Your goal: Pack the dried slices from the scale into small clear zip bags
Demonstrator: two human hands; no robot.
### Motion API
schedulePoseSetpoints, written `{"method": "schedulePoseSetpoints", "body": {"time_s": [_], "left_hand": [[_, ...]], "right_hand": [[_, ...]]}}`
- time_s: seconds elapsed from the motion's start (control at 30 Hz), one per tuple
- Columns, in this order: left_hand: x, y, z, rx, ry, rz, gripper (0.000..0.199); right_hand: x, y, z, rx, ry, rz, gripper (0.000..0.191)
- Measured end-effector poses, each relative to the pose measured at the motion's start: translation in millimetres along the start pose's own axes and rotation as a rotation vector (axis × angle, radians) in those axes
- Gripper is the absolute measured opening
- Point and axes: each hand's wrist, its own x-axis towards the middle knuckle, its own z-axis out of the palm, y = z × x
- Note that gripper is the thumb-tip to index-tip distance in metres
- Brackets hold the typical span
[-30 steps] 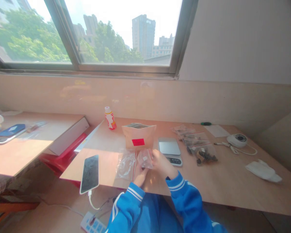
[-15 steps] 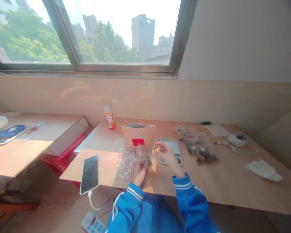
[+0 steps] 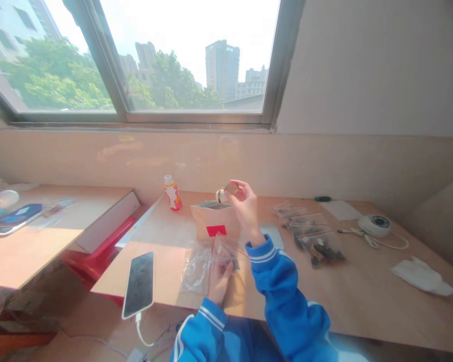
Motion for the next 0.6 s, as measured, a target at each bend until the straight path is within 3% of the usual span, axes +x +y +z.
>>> {"method": "schedulePoseSetpoints", "body": {"time_s": [0.13, 0.2, 0.4, 0.5, 0.6], "left_hand": [[-2, 9, 2.7, -0.025, -0.046, -0.003, 0.034], [-3, 13, 3.9, -0.023, -0.035, -0.016, 0.033], [0, 9, 0.0, 0.035, -0.027, 0.034, 0.028], [2, 3, -2.4, 0.028, -0.015, 0.027, 0.03], [3, 1, -2.5, 0.008, -0.02, 0.027, 0.033]], "right_hand": [[-10, 20, 17, -0.286, -0.363, -0.119, 0.028], [-16, 25, 18, -0.413, -0.458, -0.178, 0.033], [-19, 19, 13, -0.718, -0.46, -0.177, 0.037], [-18, 14, 9, -0.778, -0.496, -0.261, 0.024], [-18, 11, 3, -0.857, -0.567, -0.366, 0.024]]}}
